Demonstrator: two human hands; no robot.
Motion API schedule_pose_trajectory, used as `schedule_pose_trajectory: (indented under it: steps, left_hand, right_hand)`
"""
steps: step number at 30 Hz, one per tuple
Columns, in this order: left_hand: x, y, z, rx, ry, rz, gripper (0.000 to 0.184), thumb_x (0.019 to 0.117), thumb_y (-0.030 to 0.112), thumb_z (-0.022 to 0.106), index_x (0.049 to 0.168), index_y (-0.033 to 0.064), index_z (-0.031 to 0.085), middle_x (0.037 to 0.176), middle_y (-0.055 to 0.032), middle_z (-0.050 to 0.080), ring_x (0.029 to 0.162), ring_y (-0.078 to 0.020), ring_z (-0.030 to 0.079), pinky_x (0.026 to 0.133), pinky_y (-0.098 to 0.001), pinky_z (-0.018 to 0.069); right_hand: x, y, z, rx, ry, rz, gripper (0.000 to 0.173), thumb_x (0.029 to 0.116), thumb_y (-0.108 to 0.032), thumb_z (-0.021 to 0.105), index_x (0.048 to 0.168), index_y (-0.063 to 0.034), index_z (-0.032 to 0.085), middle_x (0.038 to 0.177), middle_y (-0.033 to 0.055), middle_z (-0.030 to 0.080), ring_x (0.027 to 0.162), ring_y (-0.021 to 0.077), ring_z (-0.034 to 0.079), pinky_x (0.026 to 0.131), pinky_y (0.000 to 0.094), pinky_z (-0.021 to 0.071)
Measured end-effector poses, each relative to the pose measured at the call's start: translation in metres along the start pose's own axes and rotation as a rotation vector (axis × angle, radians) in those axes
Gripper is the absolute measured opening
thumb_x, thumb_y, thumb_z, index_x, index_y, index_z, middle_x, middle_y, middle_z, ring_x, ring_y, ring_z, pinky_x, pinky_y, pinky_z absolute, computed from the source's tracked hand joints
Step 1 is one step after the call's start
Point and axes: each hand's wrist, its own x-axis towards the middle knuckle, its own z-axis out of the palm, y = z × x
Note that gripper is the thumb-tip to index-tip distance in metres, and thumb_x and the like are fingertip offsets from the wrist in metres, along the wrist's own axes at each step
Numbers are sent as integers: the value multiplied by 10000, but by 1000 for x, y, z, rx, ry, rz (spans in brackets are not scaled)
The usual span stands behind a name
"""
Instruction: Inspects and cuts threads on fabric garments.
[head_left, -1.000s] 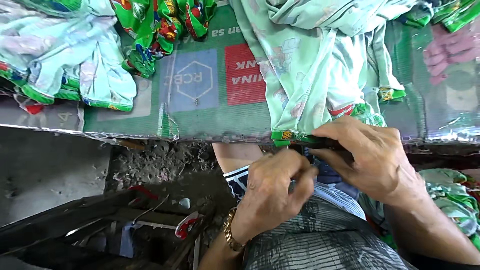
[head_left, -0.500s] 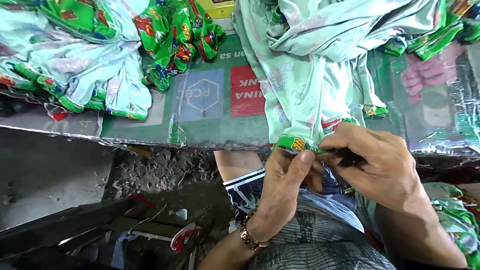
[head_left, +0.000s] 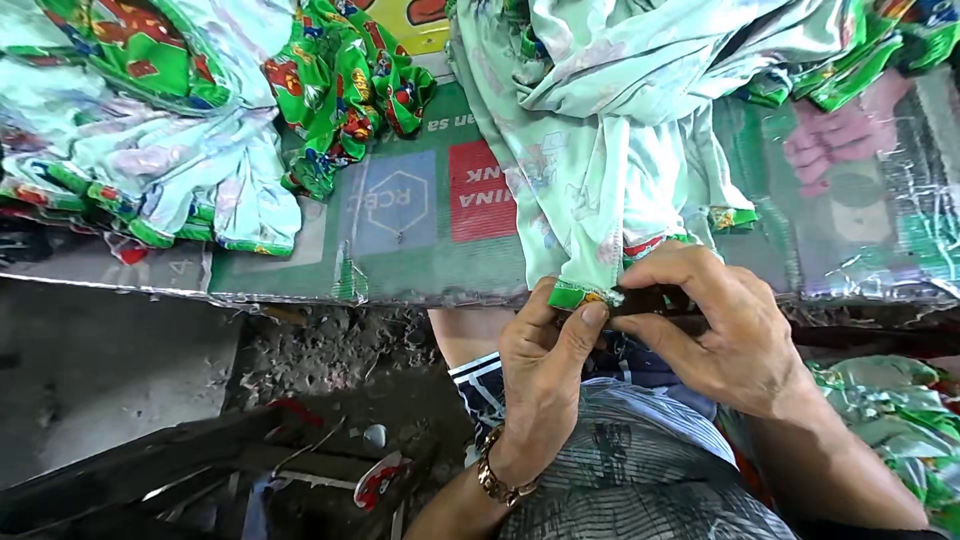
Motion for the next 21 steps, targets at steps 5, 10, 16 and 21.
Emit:
schedule_pose_trajectory:
  steps: [5,10,16,21]
  left_hand:
    - [0,-2,0,24,-17,23,129,987,108,662,1095,62,716,958,-41,731,830,-83,707,783,-261,609]
    - [1,-3,0,95,-33,75,125,1002,106,639,1101,74,708,985,-18,723,870,-80,707,807,-273,612]
    - [2,-3,0,163,-49,98,140,1008,90,622,1124,67,697,1004,-13,710,878,-80,700,805,-274,611]
    - [2,-4,-1,267,-57,160,125,997,99,644,1099,95,715,1023,13,682,892,-67,684,805,-266,614]
  right_hand:
    - [1,1,1,46,37,-8,157,990,-200,679,1060,-63,648,959,-14,666,885,-23,629,769,111,521]
    - [2,3,1,98,7,22,182,979,-217,694,1077,-71,650,967,-33,670,882,-30,635,760,110,531]
    - [2,6,1,179,12,28,166,962,-174,711,1074,-67,652,978,-38,676,891,-21,645,774,118,549]
    - [0,7,1,188,24,21,161,960,-169,715,1064,-58,664,965,-36,680,887,-24,645,775,112,548]
